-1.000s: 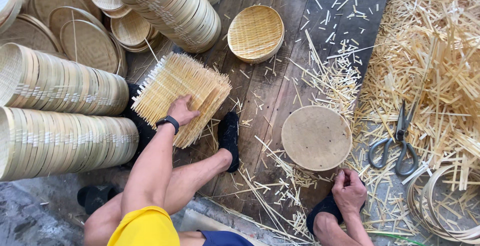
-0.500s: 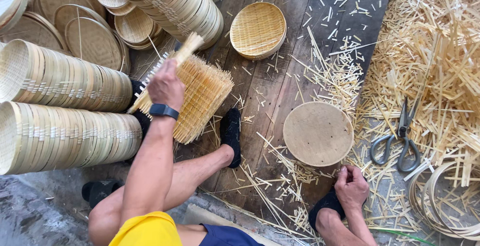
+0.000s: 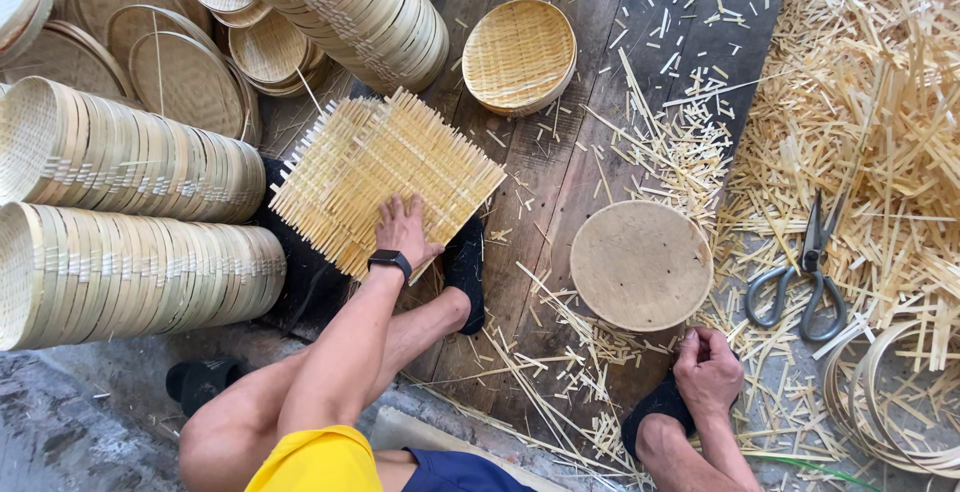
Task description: The person assembles bamboo steamers by placing woven bamboo bases into wooden molds, trimming the edges with shears, and attaching circular bamboo rims to secure the structure.
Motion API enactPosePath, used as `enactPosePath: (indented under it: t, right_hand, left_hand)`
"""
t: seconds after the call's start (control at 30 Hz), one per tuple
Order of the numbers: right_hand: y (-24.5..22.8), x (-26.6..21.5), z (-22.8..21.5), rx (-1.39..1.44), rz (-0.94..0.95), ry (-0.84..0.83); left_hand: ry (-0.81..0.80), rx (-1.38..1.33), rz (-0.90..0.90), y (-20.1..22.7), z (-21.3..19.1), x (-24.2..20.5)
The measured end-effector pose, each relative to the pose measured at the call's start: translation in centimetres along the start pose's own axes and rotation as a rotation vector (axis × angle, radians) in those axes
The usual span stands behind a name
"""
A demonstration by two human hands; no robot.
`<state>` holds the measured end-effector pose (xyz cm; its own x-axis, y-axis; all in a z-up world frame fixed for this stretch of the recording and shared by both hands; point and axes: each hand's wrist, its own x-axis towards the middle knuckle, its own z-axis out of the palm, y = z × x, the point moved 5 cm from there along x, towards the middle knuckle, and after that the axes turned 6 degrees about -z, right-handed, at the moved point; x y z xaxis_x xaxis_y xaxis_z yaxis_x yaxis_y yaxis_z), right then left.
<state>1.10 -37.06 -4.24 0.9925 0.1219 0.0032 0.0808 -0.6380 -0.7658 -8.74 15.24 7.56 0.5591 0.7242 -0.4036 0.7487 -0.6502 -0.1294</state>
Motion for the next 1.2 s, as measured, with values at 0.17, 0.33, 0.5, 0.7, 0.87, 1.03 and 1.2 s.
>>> enactPosePath:
  t: [0.17,0.33,0.5,0.7,0.87,1.03,1.2]
  right_hand:
    - [0.0,0.0,0.0,-0.004,-0.029,0.001]
    - [0.3,0.0,0.2,0.000,-0.048,-0.001]
    - [0.6,0.0,0.3,-0.010,-0.060,0.001]
    - [0.3,0.0,0.0,-0.003,-0.035,0.007]
    - [0.0,0.0,-0.2,0.021,0.006,0.014]
    - [1.0,0.2,0.3,0.075,0.094,-0.005]
    - [1.6,3.0,-0.9,0.837,0.470,-0.128]
  left_hand:
    - [-0.049,-0.028,-0.004,-1.4,2.3,0.9]
    - [-0.168,-0.051,0.011,-1.7,1.8,1.0]
    - [-0.065,-0.335,0.185,-1.9,-2.0,0.3]
    - [0.297,-0.190,0.270,0.6,-10.0,-2.0]
    - [0.730,-0.140,0.389,1.7,-19.8,-5.6]
    - [0.806,-0.221,0.772,8.8,-22.8,-13.5]
    - [0.594,-0.411,1.288,19.1,-11.6,-17.4]
